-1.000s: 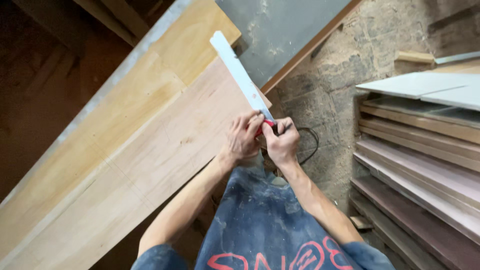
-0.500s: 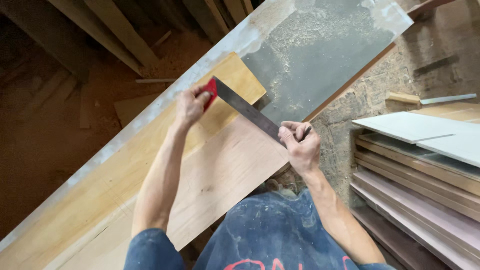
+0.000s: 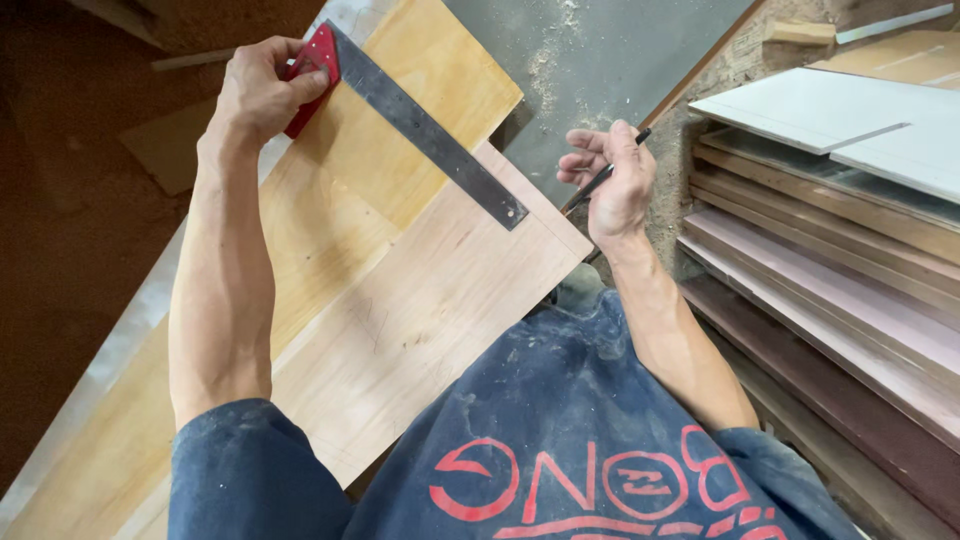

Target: The person uses a metal ruler and a pencil to draw straight lines on a large wooden plank. They repeatedly reposition the ruler and draw lines across the surface, then flip the plank over to continue marking the other side.

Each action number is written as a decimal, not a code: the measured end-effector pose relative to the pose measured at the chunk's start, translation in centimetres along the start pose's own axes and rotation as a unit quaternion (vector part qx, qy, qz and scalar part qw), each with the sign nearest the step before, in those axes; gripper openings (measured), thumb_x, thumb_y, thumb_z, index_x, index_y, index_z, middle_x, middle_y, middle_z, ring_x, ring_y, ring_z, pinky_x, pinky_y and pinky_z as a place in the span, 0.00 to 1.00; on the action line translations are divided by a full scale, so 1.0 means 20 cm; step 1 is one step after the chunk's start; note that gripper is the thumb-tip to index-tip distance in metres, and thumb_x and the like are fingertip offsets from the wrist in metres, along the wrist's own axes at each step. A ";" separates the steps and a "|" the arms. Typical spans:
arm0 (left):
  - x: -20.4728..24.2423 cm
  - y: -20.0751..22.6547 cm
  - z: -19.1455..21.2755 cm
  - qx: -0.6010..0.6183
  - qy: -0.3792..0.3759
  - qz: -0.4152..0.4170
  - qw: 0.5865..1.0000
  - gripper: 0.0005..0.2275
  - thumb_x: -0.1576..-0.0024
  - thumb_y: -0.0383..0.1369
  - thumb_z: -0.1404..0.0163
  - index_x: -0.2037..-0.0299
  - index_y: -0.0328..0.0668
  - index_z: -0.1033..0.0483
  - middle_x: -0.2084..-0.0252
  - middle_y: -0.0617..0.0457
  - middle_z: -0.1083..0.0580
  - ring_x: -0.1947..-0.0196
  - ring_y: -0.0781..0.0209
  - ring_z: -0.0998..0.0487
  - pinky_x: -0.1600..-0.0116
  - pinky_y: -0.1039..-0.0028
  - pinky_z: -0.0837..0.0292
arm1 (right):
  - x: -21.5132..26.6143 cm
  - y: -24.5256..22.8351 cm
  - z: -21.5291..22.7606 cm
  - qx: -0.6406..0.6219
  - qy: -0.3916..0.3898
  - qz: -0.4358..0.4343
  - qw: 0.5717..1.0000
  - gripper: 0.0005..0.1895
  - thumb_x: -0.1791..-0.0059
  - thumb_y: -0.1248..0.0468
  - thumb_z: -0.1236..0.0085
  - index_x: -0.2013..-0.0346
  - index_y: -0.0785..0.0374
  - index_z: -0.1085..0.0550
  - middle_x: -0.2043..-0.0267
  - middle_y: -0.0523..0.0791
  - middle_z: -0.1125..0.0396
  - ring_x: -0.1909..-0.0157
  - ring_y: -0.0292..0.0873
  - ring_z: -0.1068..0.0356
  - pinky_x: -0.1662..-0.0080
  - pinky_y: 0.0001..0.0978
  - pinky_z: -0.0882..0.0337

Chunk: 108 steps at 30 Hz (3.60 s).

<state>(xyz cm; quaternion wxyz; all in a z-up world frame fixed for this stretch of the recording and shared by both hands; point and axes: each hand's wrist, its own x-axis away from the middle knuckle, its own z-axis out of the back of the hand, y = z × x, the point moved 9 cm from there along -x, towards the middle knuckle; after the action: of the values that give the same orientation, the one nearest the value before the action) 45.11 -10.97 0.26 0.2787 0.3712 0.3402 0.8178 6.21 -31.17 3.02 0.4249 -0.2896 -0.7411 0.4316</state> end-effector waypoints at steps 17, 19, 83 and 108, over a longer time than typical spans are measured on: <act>-0.01 0.02 0.00 0.006 -0.003 0.015 1.000 0.12 0.41 0.30 0.39 0.49 0.36 0.21 0.60 0.54 0.20 0.63 0.69 0.22 0.56 0.74 0.24 | -0.04 0.00 -0.11 -0.026 -0.069 0.083 0.994 0.24 0.38 0.47 0.64 0.50 0.67 0.32 0.54 0.48 0.34 0.57 0.39 0.30 0.52 0.37 0.22; -0.02 0.01 -0.01 0.037 -0.013 0.021 0.999 0.12 0.41 0.30 0.39 0.49 0.35 0.22 0.60 0.55 0.21 0.63 0.70 0.22 0.56 0.74 0.24 | -0.04 0.02 -0.09 -0.023 -0.065 0.074 0.995 0.25 0.38 0.47 0.64 0.50 0.67 0.32 0.54 0.48 0.34 0.57 0.39 0.30 0.52 0.37 0.22; -0.04 -0.05 -0.01 -0.121 0.055 0.087 0.987 0.20 0.50 0.44 0.41 0.48 0.56 0.22 0.53 0.47 0.21 0.50 0.46 0.22 0.46 0.58 0.28 | 0.13 -0.23 -0.89 0.454 -0.278 0.341 0.775 0.05 0.46 0.70 0.46 0.57 0.67 0.24 0.58 0.51 0.27 0.56 0.51 0.25 0.54 0.39 0.24; -0.03 -0.02 -0.03 -0.139 0.067 0.116 0.981 0.19 0.50 0.47 0.45 0.49 0.55 0.20 0.49 0.46 0.22 0.47 0.42 0.23 0.44 0.58 0.27 | -0.16 -0.17 -0.77 0.287 -0.276 0.141 0.906 0.15 0.43 0.64 0.51 0.47 0.73 0.27 0.55 0.54 0.23 0.53 0.44 0.21 0.49 0.31 0.19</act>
<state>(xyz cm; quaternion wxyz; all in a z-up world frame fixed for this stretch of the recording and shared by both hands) 45.04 -11.45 -0.68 0.2073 0.3101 0.1955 0.9070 21.05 -29.22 8.89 0.2025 -0.1258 -0.6244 0.7439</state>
